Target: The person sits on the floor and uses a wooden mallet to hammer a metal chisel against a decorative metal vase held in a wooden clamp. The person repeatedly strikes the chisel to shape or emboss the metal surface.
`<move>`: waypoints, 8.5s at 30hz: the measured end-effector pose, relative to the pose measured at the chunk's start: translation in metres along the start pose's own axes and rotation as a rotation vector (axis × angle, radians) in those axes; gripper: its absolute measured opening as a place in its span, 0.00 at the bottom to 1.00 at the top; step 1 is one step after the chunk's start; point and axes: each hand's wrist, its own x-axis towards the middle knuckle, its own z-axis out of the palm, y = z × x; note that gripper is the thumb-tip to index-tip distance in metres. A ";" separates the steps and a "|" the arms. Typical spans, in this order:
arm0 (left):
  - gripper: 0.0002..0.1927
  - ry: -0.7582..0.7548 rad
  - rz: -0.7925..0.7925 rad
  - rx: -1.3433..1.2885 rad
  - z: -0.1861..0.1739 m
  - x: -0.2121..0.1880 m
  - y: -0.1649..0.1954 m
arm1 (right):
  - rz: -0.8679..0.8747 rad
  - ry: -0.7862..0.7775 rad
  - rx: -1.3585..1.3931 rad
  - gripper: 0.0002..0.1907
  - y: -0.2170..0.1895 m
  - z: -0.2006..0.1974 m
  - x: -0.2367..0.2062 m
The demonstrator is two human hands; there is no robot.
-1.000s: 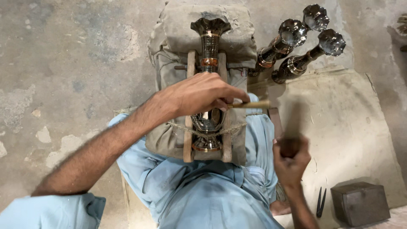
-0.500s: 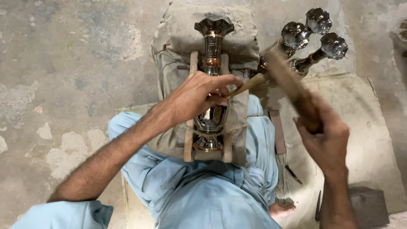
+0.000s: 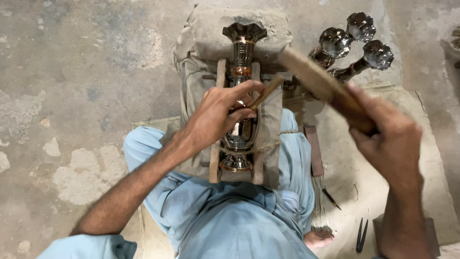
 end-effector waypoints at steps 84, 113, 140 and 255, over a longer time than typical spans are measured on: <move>0.24 -0.444 0.340 0.268 0.013 0.042 -0.001 | 0.391 0.422 0.431 0.23 -0.008 0.138 -0.124; 0.26 -0.110 0.151 -0.006 0.014 0.011 -0.015 | 0.253 0.170 0.120 0.28 0.028 0.074 -0.060; 0.24 0.395 -0.081 -0.198 0.032 -0.034 -0.008 | -0.107 -0.231 -0.250 0.42 -0.016 -0.023 0.098; 0.23 -0.290 0.196 0.312 0.015 0.018 -0.011 | 0.191 0.275 0.301 0.17 0.061 0.089 -0.060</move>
